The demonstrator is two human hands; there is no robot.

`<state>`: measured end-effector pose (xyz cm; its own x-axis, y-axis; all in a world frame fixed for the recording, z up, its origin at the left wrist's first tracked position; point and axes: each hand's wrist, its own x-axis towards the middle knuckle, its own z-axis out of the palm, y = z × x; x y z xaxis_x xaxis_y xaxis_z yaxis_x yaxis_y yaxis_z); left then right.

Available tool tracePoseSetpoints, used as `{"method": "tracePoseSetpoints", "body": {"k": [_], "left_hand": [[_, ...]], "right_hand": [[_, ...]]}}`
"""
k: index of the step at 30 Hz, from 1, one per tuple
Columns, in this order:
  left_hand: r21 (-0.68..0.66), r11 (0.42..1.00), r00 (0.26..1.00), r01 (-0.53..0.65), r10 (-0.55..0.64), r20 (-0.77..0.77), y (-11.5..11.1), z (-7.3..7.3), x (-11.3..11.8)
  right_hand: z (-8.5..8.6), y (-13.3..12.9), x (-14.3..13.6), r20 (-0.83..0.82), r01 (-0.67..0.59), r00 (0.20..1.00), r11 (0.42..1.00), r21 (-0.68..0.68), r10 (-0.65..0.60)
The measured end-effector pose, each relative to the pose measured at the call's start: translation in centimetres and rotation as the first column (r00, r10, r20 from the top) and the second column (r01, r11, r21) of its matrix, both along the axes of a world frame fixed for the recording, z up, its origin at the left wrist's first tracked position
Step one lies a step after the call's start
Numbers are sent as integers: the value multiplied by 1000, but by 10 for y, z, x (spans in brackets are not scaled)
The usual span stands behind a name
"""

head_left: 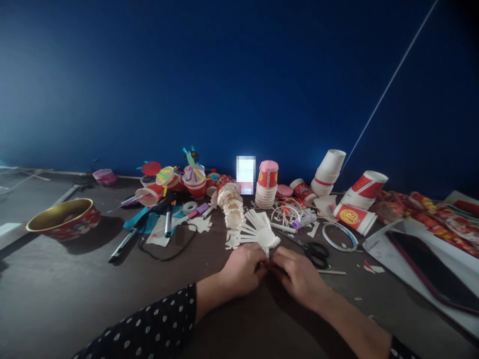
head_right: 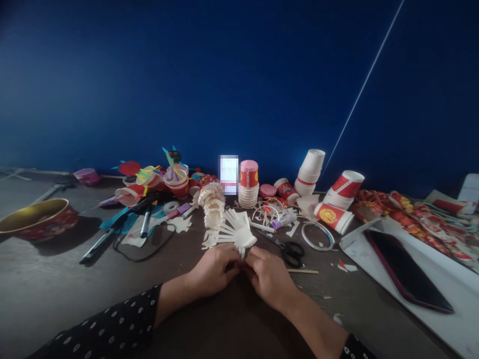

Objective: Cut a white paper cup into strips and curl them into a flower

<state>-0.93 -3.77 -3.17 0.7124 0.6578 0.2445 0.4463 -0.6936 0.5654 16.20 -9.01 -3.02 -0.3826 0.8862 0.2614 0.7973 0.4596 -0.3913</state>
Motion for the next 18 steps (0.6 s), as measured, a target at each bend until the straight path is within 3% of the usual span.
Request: {"method": "tracePoseSetpoints", "body": {"k": [8,18], "left_hand": [[50,999,999,-16,18,-28,-2,-2,3],[111,993,996,-39,47,-73,-3,-2,4]], "right_hand": [[3,-2,2,28,7,1000,1000,-21,-7],[7,-7,-1,203,-37,979,998,57,25]]}}
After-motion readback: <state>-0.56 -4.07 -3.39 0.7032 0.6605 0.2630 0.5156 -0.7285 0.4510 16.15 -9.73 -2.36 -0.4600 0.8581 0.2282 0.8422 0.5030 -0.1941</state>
